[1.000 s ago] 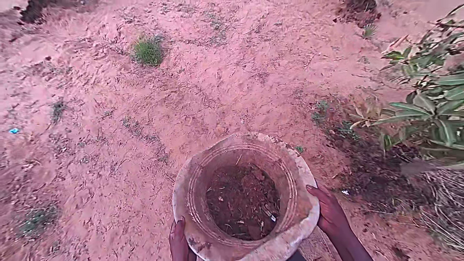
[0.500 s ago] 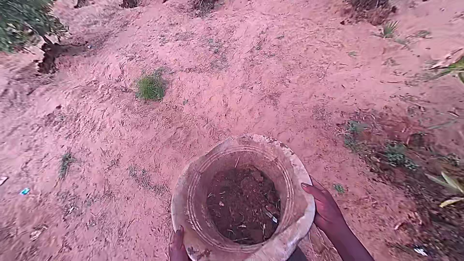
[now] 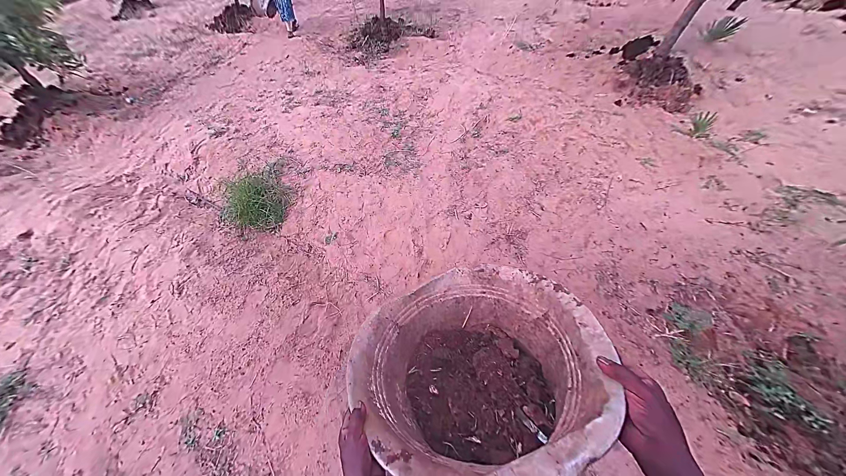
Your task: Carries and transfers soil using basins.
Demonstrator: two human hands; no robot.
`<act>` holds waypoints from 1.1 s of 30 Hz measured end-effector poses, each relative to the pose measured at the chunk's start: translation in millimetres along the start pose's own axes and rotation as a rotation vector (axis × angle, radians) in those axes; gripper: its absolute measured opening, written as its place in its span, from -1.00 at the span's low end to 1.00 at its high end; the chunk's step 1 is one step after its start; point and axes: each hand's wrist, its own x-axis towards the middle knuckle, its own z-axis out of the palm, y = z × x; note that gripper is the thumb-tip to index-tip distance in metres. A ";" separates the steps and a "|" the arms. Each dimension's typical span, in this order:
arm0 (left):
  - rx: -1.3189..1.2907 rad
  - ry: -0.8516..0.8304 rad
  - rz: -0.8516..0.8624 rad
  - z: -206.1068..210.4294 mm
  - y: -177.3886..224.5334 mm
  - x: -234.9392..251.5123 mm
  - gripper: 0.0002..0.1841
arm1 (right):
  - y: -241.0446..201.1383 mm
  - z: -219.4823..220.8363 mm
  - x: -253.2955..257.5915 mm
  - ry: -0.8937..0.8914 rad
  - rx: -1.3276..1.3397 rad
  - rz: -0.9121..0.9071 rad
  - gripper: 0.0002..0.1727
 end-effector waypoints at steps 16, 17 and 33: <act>0.110 -0.001 0.114 285.0 223.3 302.2 -0.76 | -30.7 352.2 246.5 -0.093 0.120 0.087 -0.61; 0.100 0.028 0.122 302.2 228.5 321.0 -0.77 | -30.7 380.8 272.9 -0.107 0.132 0.089 -0.62; -0.029 0.272 0.056 495.1 320.0 526.8 -0.71 | -89.1 728.6 522.7 -0.292 -0.152 0.148 -0.51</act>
